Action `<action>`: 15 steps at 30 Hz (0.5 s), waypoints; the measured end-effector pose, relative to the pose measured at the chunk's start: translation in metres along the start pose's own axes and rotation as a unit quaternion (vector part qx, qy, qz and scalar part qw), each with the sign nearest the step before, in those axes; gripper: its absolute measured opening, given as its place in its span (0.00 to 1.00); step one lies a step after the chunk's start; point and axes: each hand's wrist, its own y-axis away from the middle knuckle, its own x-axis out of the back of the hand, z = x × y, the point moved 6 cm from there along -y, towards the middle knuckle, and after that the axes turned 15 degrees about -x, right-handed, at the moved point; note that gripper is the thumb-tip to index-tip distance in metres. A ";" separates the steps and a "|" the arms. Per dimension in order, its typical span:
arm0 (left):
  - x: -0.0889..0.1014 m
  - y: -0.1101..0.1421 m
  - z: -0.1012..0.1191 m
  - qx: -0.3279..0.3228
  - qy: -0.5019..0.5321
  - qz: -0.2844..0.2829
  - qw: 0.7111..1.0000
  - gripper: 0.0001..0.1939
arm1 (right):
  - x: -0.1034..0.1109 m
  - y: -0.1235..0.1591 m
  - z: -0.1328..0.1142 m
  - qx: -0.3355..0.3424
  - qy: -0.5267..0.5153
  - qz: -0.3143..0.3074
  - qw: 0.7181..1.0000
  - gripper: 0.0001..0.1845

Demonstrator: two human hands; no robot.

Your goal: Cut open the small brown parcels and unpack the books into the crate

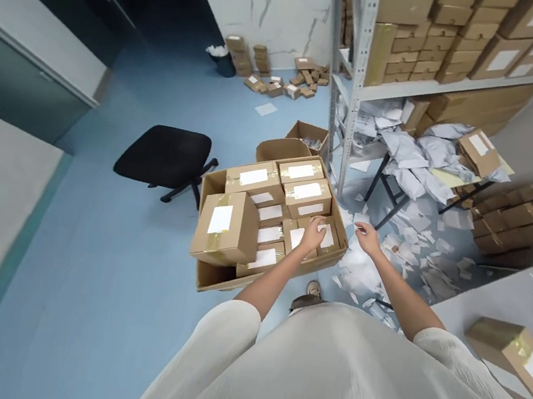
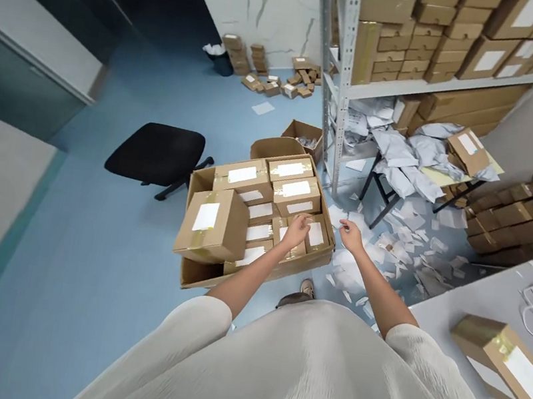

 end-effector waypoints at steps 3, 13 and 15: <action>0.041 -0.011 -0.036 0.022 -0.053 -0.008 0.998 0.27 | -0.047 -0.025 -0.016 -0.009 0.021 -0.033 0.999 0.18; 0.077 -0.049 -0.113 0.117 -0.190 -0.161 0.961 0.38 | -0.127 -0.084 -0.040 -0.029 0.129 -0.086 0.987 0.26; 0.076 -0.048 -0.119 0.119 -0.197 -0.194 0.954 0.41 | -0.133 -0.090 -0.044 -0.021 0.140 -0.087 0.986 0.26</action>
